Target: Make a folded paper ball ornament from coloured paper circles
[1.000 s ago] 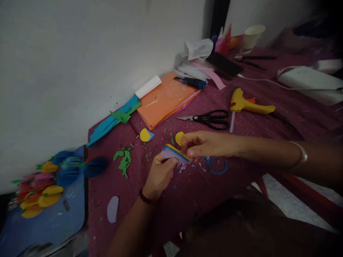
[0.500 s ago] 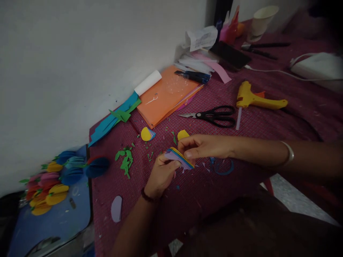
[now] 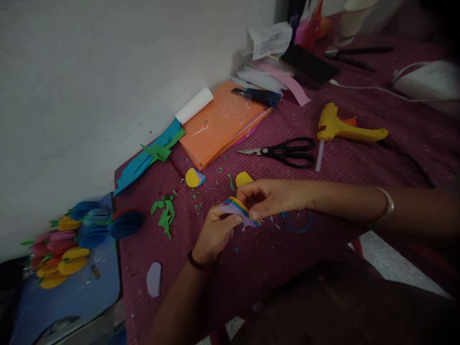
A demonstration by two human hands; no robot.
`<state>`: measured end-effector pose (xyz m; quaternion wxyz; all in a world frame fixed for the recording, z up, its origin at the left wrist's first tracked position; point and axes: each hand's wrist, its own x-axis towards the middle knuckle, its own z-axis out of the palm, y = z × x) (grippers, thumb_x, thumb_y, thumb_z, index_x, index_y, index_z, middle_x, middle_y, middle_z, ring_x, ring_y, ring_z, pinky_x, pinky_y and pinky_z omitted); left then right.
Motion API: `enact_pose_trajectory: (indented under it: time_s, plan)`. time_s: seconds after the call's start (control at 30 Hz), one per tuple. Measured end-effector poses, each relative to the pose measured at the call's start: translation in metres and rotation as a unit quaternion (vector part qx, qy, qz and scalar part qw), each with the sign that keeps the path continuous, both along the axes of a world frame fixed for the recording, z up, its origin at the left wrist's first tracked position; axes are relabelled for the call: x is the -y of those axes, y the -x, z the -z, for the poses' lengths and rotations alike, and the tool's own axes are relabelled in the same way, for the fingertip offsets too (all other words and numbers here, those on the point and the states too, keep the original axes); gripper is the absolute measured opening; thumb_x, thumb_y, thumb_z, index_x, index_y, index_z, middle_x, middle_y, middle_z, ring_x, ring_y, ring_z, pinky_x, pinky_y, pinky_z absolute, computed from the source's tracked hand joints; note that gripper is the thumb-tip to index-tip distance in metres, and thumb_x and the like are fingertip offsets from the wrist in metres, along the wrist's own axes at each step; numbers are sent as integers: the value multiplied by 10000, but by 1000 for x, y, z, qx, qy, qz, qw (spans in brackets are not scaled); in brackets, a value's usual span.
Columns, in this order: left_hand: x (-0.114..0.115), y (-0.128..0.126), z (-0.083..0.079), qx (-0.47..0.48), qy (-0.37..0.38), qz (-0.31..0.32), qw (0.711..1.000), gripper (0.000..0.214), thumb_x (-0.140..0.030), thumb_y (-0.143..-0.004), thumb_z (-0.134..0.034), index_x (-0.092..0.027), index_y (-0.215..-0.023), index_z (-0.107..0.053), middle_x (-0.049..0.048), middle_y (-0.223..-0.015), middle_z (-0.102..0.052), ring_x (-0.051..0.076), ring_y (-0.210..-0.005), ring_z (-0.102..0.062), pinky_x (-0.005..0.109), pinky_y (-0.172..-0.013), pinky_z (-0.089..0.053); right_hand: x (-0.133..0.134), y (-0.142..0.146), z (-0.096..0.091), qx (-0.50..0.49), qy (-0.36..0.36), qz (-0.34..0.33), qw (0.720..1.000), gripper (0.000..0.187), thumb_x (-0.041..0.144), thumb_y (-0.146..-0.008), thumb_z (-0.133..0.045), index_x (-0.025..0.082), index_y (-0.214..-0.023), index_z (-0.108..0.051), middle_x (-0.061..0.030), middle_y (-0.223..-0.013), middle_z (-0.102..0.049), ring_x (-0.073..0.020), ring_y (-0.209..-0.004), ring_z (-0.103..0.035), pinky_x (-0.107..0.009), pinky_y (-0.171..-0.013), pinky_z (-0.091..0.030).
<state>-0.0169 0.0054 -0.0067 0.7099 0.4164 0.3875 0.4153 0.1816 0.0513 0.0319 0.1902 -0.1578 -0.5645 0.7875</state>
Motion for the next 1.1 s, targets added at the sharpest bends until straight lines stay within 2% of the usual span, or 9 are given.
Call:
enact_pose_trajectory:
  time_s: [0.3, 0.5, 0.63, 0.73, 0.9, 0.97, 1.0, 1.03, 1.1]
  plan:
    - [1, 4, 1, -51, -21, 6, 998, 193, -373, -659, -810, -224, -773, -759, 19, -807, -711, 165, -744, -629, 317, -765, -507, 1, -5, -6, 21, 5, 3, 1000, 378, 497, -795, -665, 150, -864, -531, 22, -765, -559, -92, -711, -537, -239, -672, -446]
    - [0, 8, 4, -60, -34, 17, 998, 211, -381, -670, -801, -234, -816, -762, 23, -843, -718, 181, -771, -635, 343, -794, -511, 2, -2, 1, 13, 40, 29, 999, 338, 457, -791, -669, 147, -827, -540, 38, -732, -521, -71, -669, -493, -215, -642, -409]
    - [0, 4, 0, -57, -70, 3, 996, 210, -384, -704, -774, -245, -860, -761, 29, -899, -732, 192, -811, -648, 345, -810, -506, 5, 4, 8, 28, 22, 97, 995, 303, 417, -778, -661, 153, -743, -516, 58, -654, -479, -59, -587, -440, -200, -568, -363]
    - [0, 0, -5, -102, -104, -33, 989, 172, -364, -722, -761, -233, -832, -762, 30, -873, -736, 188, -800, -649, 332, -801, -510, 7, 8, 7, 53, 1, 167, 985, 299, 406, -749, -676, 164, -716, -503, 63, -618, -474, -61, -540, -424, -199, -513, -334]
    - [-4, 7, -22, -186, -172, -126, 959, 100, -270, -799, -694, -222, -866, -750, 10, -862, -735, 155, -792, -651, 281, -779, -515, -2, 2, 3, 90, -16, 335, 938, 292, 370, -728, -700, 174, -678, -490, 59, -599, -481, -62, -521, -425, -201, -486, -332]
    - [-7, 13, -34, -244, -251, -106, 931, 100, -237, -834, -648, -227, -891, -730, -2, -831, -724, 131, -713, -643, 252, -681, -514, -10, -2, 3, 80, 4, 376, 923, 240, 318, -728, -696, 172, -725, -506, 48, -635, -524, -67, -533, -473, -205, -503, -380]
    - [-7, 16, -41, -288, -319, -56, 901, 112, -202, -840, -631, -221, -901, -722, 8, -854, -724, 133, -732, -647, 253, -678, -517, -13, -4, 3, 74, 17, 384, 920, 210, 287, -732, -688, 170, -788, -523, 46, -649, -542, -71, -530, -494, -210, -509, -404]
    - [-7, 16, -47, -341, -403, -9, 849, 135, -169, -844, -611, -213, -913, -718, 30, -929, -726, 150, -813, -657, 276, -732, -525, -16, -5, 3, 72, 31, 381, 921, 216, 256, -740, -676, 168, -874, -534, 47, -653, -553, -75, -520, -508, -214, -508, -422]
    - [-5, 14, -56, -451, -538, 29, 712, 179, -116, -853, -570, -197, -950, -697, 77, -1138, -695, 185, -955, -652, 334, -833, -525, -17, -7, 3, 73, 59, 359, 929, 338, 213, -754, -658, 168, -1053, -508, 58, -645, -554, -77, -493, -513, -212, -485, -432]
